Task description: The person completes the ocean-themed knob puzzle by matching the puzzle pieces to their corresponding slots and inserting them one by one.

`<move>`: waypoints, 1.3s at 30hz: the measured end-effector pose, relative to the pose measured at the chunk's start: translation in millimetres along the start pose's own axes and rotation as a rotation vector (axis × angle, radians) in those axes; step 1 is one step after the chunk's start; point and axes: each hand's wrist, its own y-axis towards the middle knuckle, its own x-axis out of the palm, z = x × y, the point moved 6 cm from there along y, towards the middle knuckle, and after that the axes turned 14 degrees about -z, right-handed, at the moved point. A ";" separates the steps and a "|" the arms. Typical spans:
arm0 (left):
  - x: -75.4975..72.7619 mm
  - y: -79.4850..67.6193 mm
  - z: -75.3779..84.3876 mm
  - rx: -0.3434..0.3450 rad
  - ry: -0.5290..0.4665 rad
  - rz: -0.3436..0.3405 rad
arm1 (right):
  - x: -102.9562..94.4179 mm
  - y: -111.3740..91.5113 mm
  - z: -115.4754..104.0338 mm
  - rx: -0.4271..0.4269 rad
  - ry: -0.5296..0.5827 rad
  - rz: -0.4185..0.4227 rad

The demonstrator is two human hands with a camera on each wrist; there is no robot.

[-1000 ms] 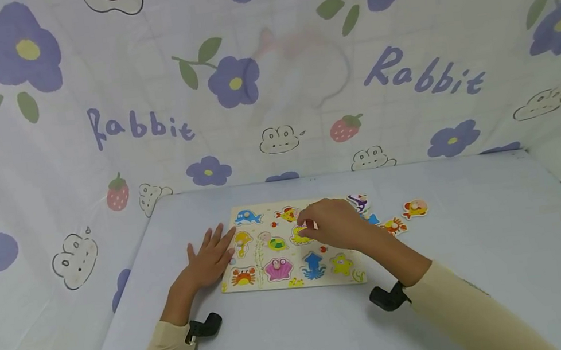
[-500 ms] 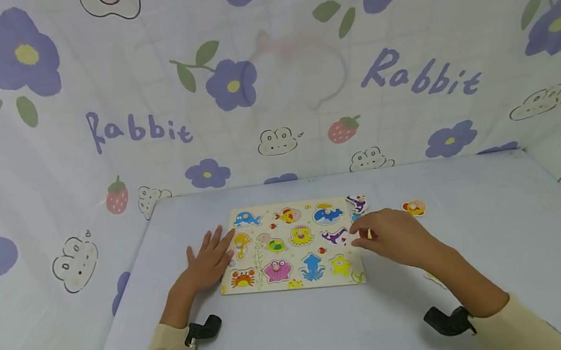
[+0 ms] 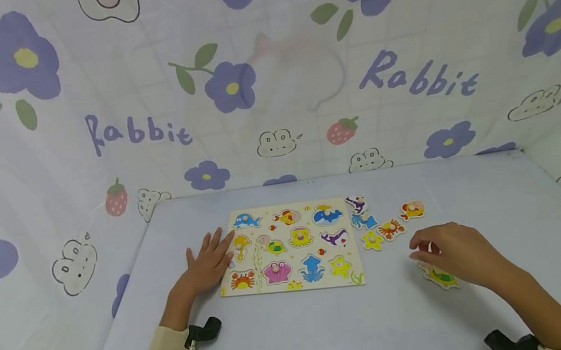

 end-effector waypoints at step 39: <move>1.1 1.6 -1.8 0.003 0.014 0.012 | 40.6 -17.4 48.4 0.114 0.051 -0.098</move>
